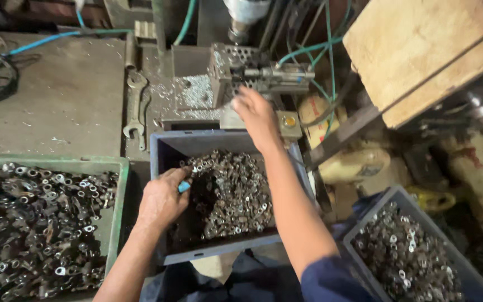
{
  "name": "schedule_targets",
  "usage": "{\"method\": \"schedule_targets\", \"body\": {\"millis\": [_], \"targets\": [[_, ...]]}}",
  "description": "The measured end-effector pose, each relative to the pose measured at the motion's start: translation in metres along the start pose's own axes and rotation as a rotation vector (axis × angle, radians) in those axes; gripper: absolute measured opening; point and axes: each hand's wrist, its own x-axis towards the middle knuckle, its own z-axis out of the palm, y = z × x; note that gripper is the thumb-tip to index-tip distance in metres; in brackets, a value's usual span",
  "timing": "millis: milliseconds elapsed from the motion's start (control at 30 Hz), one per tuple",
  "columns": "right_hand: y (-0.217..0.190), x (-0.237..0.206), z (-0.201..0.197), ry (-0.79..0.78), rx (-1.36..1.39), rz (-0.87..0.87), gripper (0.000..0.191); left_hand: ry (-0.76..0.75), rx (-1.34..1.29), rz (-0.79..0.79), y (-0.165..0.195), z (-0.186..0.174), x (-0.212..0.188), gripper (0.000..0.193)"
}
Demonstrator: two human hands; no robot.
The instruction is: The person picks small metal fittings from a bin, places one into the fixture of a bench drilling/tapping machine, and operates the machine to machine the part. They then move the machined part into an output bin and repeat the cycle with the next fitting.
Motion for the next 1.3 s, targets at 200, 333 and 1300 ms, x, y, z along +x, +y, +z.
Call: {"method": "schedule_targets", "body": {"millis": [200,333,1300], "targets": [[-0.039,-0.085,-0.047,0.316,-0.752,-0.132,0.042,0.047,-0.033,0.032,-0.002,0.002,-0.006,0.032],[-0.033,-0.083,-0.066,0.334,-1.012,-0.304,0.034,0.072,-0.033,0.014,-0.001,0.001,-0.006,0.034],[-0.013,-0.261,-0.057,0.352,-0.873,-0.248,0.033,-0.501,0.836,-0.441,-0.203,-0.036,-0.111,0.033]]}}
